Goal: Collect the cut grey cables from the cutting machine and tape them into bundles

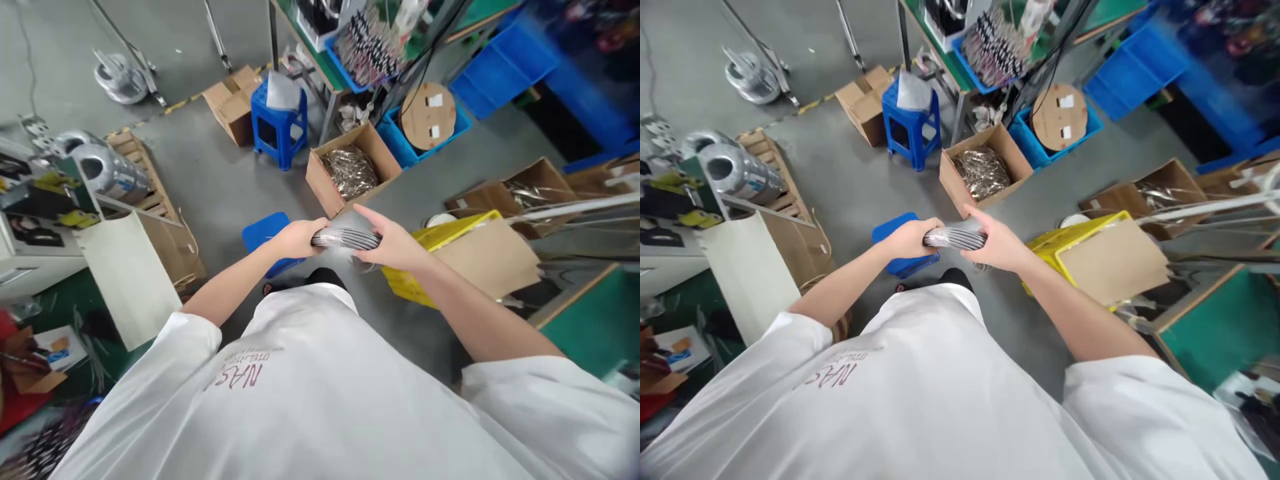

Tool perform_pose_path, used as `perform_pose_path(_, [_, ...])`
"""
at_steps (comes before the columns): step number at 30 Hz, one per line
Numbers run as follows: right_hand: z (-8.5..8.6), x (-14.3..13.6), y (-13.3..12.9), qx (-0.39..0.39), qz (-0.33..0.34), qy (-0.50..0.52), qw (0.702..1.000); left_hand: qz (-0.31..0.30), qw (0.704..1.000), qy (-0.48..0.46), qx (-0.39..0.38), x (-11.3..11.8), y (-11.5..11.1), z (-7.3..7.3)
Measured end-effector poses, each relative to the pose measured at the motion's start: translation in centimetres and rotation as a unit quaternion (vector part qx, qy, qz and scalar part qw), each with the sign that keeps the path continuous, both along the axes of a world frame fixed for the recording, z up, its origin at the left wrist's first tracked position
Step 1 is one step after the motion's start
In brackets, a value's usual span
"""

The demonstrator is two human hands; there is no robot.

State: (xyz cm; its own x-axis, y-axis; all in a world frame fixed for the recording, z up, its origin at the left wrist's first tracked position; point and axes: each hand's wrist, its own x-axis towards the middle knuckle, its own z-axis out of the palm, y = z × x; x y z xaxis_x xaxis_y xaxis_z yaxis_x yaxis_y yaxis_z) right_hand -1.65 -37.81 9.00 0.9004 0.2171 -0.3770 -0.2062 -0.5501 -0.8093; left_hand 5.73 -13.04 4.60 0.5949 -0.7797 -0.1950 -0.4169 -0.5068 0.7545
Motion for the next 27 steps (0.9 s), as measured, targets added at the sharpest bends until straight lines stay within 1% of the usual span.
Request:
perform_pose_path(1, [-0.5, 1.4, -1.3, 0.034, -0.011, 0.019, 0.999, 0.028, 0.998, -0.055, 0.024, 1.2, -1.3, 0.3])
perform_pose_path(2, [-1.2, 2.9, -2.6, 0.077, -0.003, 0.052, 0.996, 0.049, 0.993, -0.098, 0.045, 2.4, -2.8, 0.6])
perform_pose_path(3, [-1.9, 4.4, -4.0, 0.128, 0.024, 0.101, 0.986, 0.055, 0.988, -0.134, 0.061, 3.7, -4.3, 0.7])
perform_pose_path(4, [-2.9, 6.1, -5.3, 0.185, 0.067, 0.161, 0.967, 0.041, 0.983, -0.163, 0.073, 5.0, -5.9, 0.8])
perform_pose_path(5, [-4.0, 7.9, -6.5, 0.243, 0.117, 0.225, 0.936, 0.009, 0.979, -0.187, 0.08, 6.4, -7.4, 0.8])
perform_pose_path(6, [-5.2, 9.6, -7.5, 0.297, 0.16, 0.283, 0.898, -0.036, 0.975, -0.203, 0.085, 7.9, -8.9, 0.7])
perform_pose_path(7, [-6.5, 11.3, -8.3, 0.343, 0.19, 0.327, 0.86, -0.082, 0.97, -0.211, 0.088, 9.3, -10.4, 0.6])
perform_pose_path(8, [-7.8, 12.9, -8.8, 0.378, 0.204, 0.357, 0.83, -0.123, 0.965, -0.211, 0.093, 10.8, -11.7, 0.3])
perform_pose_path(9, [-9.0, 14.3, -9.0, 0.4, 0.203, 0.37, 0.813, -0.15, 0.962, -0.205, 0.101, 12.1, -12.8, -0.1])
perform_pose_path(10, [-10.2, 15.5, -8.9, 0.409, 0.196, 0.372, 0.81, -0.163, 0.961, -0.195, 0.11, 13.4, -13.7, -0.5])
perform_pose_path(11, [-11.2, 16.6, -8.7, 0.406, 0.183, 0.365, 0.818, -0.161, 0.962, -0.184, 0.12, 14.5, -14.4, -1.1])
perform_pose_path(12, [-12.2, 17.5, -8.3, 0.395, 0.162, 0.349, 0.835, -0.146, 0.966, -0.172, 0.128, 15.5, -14.7, -1.8])
perform_pose_path(13, [-13.1, 18.3, -7.7, 0.375, 0.135, 0.328, 0.857, -0.113, 0.972, -0.16, 0.131, 16.2, -14.8, -2.6])
perform_pose_path(14, [-13.8, 19.2, -7.1, 0.351, 0.104, 0.306, 0.879, -0.053, 0.981, -0.14, 0.123, 16.7, -14.5, -3.5])
perform_pose_path(15, [-14.6, 20.2, -6.4, 0.322, 0.074, 0.286, 0.899, 0.027, 0.987, -0.118, 0.108, 17.0, -13.9, -4.5])
perform_pose_path(16, [-15.2, 21.3, -5.7, 0.289, 0.056, 0.27, 0.917, 0.12, 0.984, -0.094, 0.088, 17.0, -13.1, -5.6])
perform_pose_path(17, [-15.7, 22.6, -5.0, 0.263, 0.048, 0.256, 0.929, 0.231, 0.969, -0.064, 0.062, 16.9, -12.2, -6.8])
perform_pose_path(18, [-16.2, 23.9, -4.4, 0.242, 0.049, 0.243, 0.938, 0.308, 0.948, -0.053, 0.054, 16.5, -11.1, -8.2])
perform_pose_path(20, [-16.7, 26.7, -3.4, 0.215, 0.069, 0.224, 0.948, 0.423, 0.904, -0.035, 0.057, 15.2, -9.0, -11.0])
perform_pose_path(22, [-16.9, 29.2, -3.0, 0.193, 0.09, 0.219, 0.952, 0.508, 0.859, 0.003, 0.063, 13.4, -7.2, -13.8])
perform_pose_path(23, [-16.9, 30.4, -2.9, 0.184, 0.093, 0.223, 0.953, 0.54, 0.839, 0.029, 0.061, 12.4, -6.4, -15.1])
perform_pose_path(25, [-17.1, 32.5, -2.6, 0.175, 0.086, 0.244, 0.95, 0.583, 0.807, 0.082, 0.05, 11.0, -5.2, -17.3])
perform_pose_path(27, [-17.4, 34.7, -2.1, 0.176, 0.069, 0.267, 0.945, 0.607, 0.784, 0.126, 0.037, 10.7, -3.9, -19.2])
